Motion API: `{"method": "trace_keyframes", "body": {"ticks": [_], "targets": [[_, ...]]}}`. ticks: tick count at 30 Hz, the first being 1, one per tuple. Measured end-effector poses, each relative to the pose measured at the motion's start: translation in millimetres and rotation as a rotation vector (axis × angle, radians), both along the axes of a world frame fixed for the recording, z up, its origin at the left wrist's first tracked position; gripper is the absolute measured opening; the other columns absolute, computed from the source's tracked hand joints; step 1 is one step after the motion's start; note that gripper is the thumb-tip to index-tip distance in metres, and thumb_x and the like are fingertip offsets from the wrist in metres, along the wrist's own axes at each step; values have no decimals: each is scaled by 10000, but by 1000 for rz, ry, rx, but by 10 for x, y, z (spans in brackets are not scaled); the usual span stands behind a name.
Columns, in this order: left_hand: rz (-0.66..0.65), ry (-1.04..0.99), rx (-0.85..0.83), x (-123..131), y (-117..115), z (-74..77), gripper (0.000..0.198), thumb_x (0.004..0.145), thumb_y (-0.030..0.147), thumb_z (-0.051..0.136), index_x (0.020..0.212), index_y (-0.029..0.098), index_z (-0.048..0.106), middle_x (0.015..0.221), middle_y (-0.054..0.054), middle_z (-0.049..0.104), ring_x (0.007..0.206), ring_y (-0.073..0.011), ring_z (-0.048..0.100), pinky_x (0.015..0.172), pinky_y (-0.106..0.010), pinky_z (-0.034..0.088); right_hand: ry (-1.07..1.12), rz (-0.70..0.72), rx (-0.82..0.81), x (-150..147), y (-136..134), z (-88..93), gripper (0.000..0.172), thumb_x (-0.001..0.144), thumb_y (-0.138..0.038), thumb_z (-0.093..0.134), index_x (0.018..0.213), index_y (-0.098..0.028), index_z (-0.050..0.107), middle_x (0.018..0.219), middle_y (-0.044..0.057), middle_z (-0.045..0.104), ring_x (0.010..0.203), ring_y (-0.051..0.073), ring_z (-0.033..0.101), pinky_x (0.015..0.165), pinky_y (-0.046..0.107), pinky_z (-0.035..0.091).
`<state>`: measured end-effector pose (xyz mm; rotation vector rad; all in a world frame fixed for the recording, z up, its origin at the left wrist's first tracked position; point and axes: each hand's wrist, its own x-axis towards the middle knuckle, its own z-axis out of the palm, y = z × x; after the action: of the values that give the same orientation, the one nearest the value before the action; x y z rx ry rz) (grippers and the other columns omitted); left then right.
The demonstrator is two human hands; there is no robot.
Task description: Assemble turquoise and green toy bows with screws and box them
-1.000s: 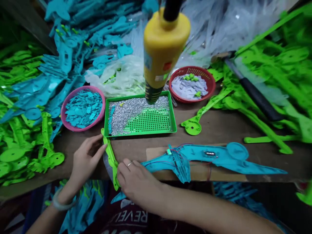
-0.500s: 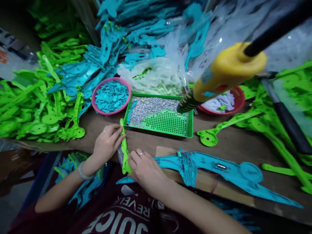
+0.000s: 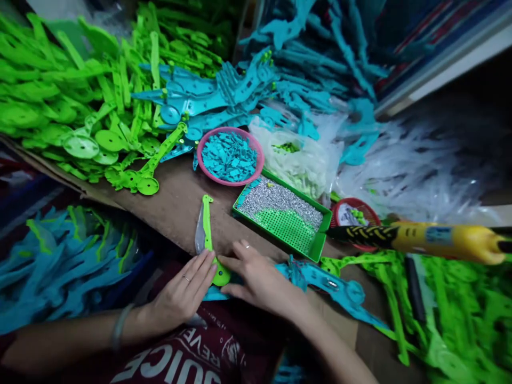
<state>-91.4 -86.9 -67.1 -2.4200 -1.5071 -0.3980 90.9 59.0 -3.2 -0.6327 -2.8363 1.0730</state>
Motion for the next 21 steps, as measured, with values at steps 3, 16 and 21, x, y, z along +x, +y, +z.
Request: {"method": "trace_keyframes", "body": {"ticks": [3,16,21], "targets": [[10,22,-24,19,-12,9,465,941,137,430,1351,-47,548,1412,-274,573,1315,-347,577,1136,-455,445,326,-137,-312,-455,292,253,371,991,-476,515,834,-203,713,745,30,609,699,151,579,645,307,490],[-24,31,-11,-21,33,30,483,928,145,413,1341,-48,572,1388,-256,602,1287,-333,601,1101,-442,479,521,-247,-660,-1513,541,-474,667,883,-737,482,487,-240,279,470,-67,287,461,67,256,480,271,228],[-49,-10,0,-25,43,-4,472,898,98,396,1291,-52,612,1299,-240,669,1205,-331,658,1038,-425,530,393,-106,-530,-1358,259,-246,658,913,-758,329,510,-246,239,497,-58,266,474,82,267,504,272,290]]}}
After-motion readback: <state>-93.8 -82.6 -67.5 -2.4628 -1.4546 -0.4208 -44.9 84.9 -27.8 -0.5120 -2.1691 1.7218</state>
